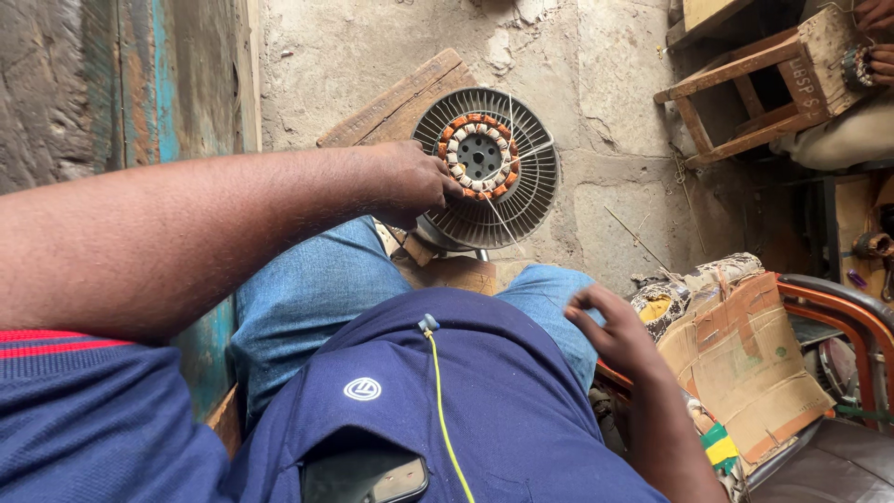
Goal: The person sits on the floor and winds thin wire around the slots of a motor stator resting on a wooden block. They repeatedly thread the wire through the slots and pull it tight by hand.
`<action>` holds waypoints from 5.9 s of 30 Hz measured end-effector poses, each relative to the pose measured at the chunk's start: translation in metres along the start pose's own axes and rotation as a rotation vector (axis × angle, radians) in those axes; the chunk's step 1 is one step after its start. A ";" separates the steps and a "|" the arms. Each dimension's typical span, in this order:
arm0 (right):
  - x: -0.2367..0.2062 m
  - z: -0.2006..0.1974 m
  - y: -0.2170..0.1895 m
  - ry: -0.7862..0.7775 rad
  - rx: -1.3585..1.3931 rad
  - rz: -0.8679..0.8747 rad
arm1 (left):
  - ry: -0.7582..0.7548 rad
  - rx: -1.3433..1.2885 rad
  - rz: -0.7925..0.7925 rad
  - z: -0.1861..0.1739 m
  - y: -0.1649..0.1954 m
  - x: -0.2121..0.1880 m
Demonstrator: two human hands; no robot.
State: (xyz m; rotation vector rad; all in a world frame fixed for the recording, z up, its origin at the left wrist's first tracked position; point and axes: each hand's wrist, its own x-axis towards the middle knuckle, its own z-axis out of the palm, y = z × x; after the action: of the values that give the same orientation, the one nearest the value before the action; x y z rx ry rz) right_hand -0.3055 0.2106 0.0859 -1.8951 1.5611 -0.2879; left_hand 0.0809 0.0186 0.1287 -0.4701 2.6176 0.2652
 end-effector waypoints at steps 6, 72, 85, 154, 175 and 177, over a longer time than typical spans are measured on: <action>-0.055 -0.040 0.080 -0.213 -0.148 0.861 | 0.028 -0.043 0.020 0.004 -0.005 0.004; 0.125 0.050 -0.094 0.148 -0.016 -0.050 | -0.003 -0.012 0.017 0.007 -0.007 0.007; 0.175 0.053 -0.077 0.090 1.280 0.024 | -0.022 -0.022 -0.004 -0.001 -0.004 0.004; 0.070 0.051 -0.057 0.203 0.953 -0.017 | 0.617 -0.115 -0.335 0.055 0.007 0.126; -0.182 -0.050 0.165 0.932 -0.235 0.435 | 0.679 -0.164 -0.327 0.059 0.014 0.130; -0.207 -0.055 0.185 0.990 -0.227 0.402 | 0.689 -0.171 -0.316 0.058 0.013 0.130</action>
State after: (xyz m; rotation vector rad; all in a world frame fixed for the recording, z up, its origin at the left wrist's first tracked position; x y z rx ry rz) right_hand -0.5374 0.3720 0.0634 -1.5922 2.6566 -1.0037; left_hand -0.0086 0.0091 0.0172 -1.2023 3.1175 0.2549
